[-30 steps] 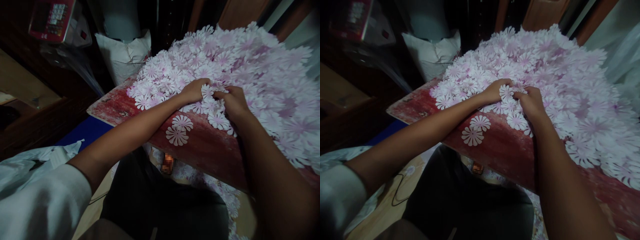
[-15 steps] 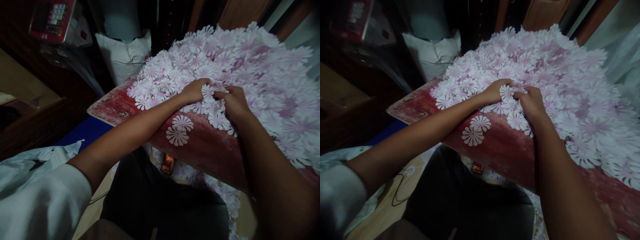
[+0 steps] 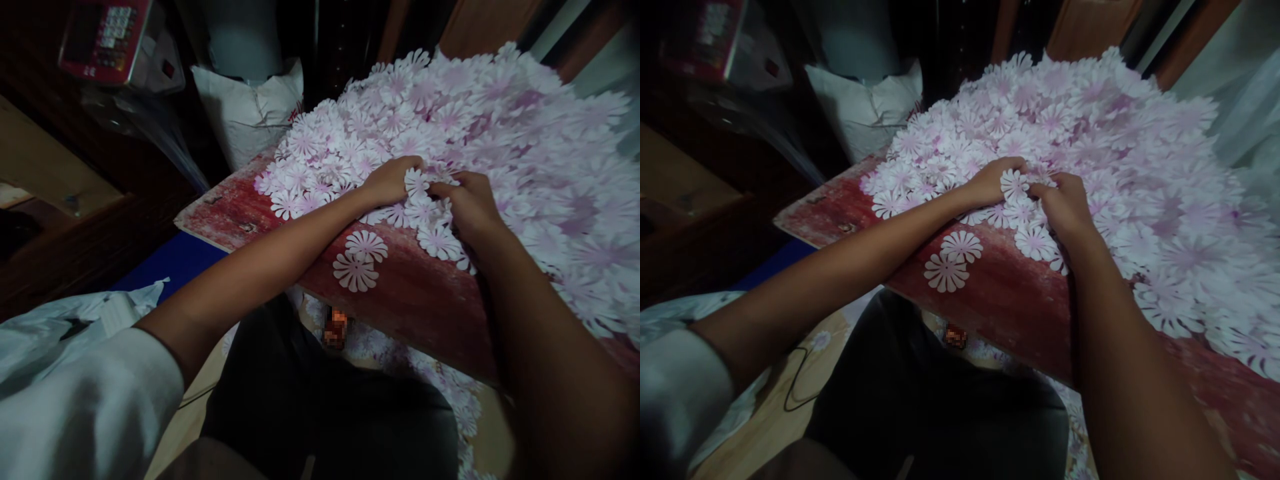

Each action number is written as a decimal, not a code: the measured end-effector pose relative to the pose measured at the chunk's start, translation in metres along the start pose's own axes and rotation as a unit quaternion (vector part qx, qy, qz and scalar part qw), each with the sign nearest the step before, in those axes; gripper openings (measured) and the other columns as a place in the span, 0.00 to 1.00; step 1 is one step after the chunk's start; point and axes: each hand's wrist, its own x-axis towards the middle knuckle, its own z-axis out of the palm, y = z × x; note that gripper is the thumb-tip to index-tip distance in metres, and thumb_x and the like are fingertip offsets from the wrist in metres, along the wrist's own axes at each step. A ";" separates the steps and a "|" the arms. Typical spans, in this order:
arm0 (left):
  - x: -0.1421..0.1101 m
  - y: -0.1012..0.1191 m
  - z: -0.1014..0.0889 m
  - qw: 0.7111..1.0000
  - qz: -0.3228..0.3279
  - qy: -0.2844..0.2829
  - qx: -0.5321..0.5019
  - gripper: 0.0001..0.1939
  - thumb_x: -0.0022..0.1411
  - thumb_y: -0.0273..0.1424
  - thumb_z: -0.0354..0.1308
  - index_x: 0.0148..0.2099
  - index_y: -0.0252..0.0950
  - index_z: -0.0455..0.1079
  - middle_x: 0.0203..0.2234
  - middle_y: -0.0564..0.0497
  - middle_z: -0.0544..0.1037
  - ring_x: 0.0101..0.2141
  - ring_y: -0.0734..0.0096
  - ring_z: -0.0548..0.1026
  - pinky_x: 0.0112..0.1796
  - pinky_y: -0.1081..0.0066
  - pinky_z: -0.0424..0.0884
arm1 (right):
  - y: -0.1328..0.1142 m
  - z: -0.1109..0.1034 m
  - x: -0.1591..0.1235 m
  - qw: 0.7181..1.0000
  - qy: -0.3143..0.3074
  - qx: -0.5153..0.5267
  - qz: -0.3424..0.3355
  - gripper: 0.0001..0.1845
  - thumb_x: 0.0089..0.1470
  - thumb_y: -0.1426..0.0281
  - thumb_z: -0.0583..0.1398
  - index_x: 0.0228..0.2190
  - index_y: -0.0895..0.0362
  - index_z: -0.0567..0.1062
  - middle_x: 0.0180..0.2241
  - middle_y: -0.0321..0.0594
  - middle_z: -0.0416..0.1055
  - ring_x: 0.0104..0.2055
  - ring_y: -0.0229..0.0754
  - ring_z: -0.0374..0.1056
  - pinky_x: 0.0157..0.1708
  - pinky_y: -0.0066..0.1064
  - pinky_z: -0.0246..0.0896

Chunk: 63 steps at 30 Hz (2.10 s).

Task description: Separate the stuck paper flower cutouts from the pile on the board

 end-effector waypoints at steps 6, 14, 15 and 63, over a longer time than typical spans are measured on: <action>-0.001 0.002 -0.001 1.000 -0.001 -0.003 0.008 0.12 0.67 0.36 0.58 0.49 0.37 0.76 0.52 0.43 0.84 0.55 0.52 0.80 0.60 0.58 0.74 | 0.000 0.001 0.000 1.000 -0.002 0.008 -0.001 0.13 0.35 0.63 0.66 0.26 0.57 0.76 0.26 0.40 0.72 0.29 0.43 0.66 0.30 0.36 0.57; 0.001 0.003 -0.001 1.000 -0.009 -0.009 0.013 0.10 0.67 0.35 0.59 0.47 0.38 0.75 0.51 0.44 0.84 0.54 0.53 0.79 0.60 0.58 0.74 | 0.000 0.001 0.000 1.000 0.000 0.006 0.001 0.12 0.37 0.64 0.66 0.26 0.56 0.75 0.25 0.39 0.71 0.30 0.43 0.65 0.29 0.35 0.56; 0.001 0.003 -0.001 1.000 -0.012 -0.008 0.010 0.09 0.67 0.35 0.60 0.46 0.38 0.74 0.51 0.44 0.84 0.54 0.53 0.79 0.60 0.58 0.74 | 0.000 0.001 0.000 1.000 0.000 0.004 0.000 0.12 0.37 0.64 0.66 0.27 0.56 0.75 0.25 0.39 0.71 0.30 0.43 0.65 0.29 0.35 0.56; 0.002 -0.002 0.001 1.000 0.000 -0.001 -0.017 0.10 0.64 0.33 0.62 0.46 0.36 0.75 0.48 0.43 0.84 0.52 0.51 0.80 0.57 0.59 0.73 | -0.005 0.001 -0.004 1.000 -0.005 0.009 0.012 0.07 0.45 0.71 0.66 0.30 0.60 0.76 0.27 0.38 0.71 0.29 0.39 0.65 0.33 0.37 0.56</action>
